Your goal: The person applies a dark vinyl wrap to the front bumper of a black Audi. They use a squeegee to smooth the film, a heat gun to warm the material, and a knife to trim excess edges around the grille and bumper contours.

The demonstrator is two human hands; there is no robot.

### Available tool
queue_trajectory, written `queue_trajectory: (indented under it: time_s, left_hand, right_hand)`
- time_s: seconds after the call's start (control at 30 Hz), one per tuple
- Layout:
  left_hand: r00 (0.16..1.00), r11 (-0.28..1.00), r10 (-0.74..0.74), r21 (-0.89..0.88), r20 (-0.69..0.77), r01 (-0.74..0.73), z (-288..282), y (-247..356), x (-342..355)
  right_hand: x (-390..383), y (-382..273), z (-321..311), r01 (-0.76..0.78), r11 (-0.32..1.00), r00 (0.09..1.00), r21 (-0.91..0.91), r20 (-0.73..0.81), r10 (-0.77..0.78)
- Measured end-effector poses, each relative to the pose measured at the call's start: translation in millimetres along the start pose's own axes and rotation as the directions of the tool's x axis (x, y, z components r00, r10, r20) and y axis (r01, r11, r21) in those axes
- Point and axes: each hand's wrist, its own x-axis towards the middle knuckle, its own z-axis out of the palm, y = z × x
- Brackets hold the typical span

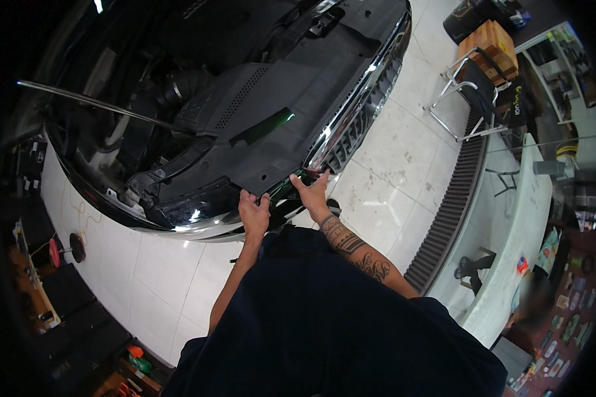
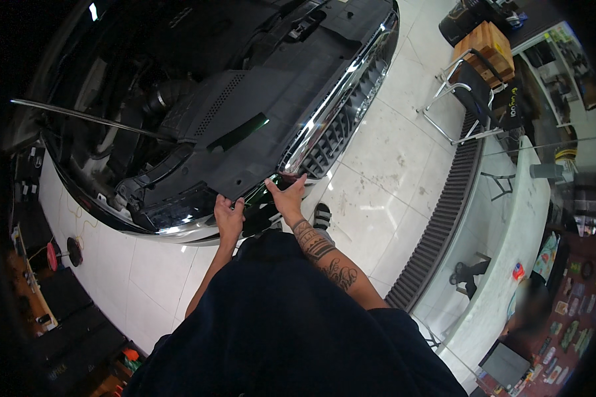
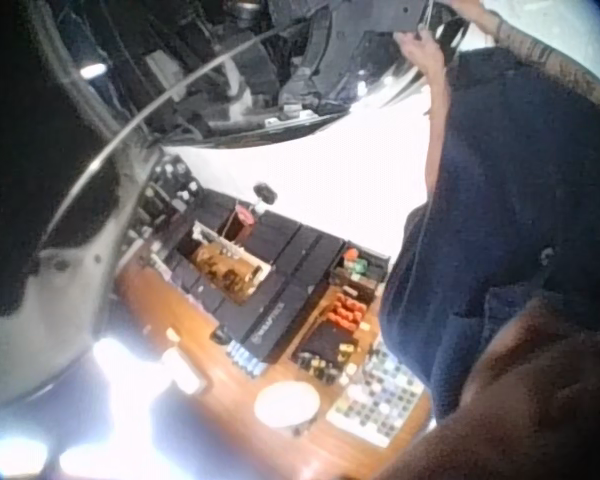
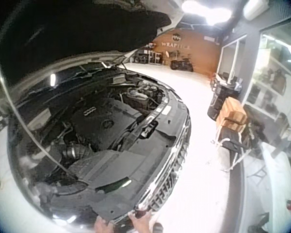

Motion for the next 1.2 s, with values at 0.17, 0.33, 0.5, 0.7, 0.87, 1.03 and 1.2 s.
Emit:
queue_trajectory:
  time_s: [0.17,0.33,0.5,0.7,0.87,1.03,1.2]
  left_hand:
    - [1.0,0.999,-0.007,-0.049,0.024,0.009,-2,3,0]
    - [0.998,0.998,0.001,-0.057,0.057,0.002,-4,-1,1]
    - [0.997,0.998,-0.015,-0.058,0.074,0.02,-7,-6,4]
    - [0.987,0.997,-0.038,-0.06,0.157,0.048,-16,-14,6]
    - [0.983,0.994,-0.008,-0.105,0.186,0.028,-18,-11,8]
    - [0.977,0.999,-0.009,-0.04,0.214,0.018,-21,-13,10]
    - [0.969,0.999,-0.032,-0.001,0.243,0.033,-25,-7,6]
  right_hand:
    - [-10,-7,4,-0.019,1.0,1.0,0.001,0.012,0.019]
    - [-17,-6,10,-0.014,1.0,1.0,-0.006,0.018,0.014]
    - [-23,-2,16,0.014,0.992,0.998,0.123,0.057,-0.021]
    - [-35,-9,24,-0.063,0.995,0.995,0.075,0.081,0.057]
    - [-43,-11,27,-0.052,0.998,0.991,0.038,0.122,0.047]
    - [-52,-18,28,-0.064,0.998,0.99,-0.014,0.122,0.065]
    - [-61,-21,28,-0.093,0.995,0.985,-0.031,0.144,0.096]
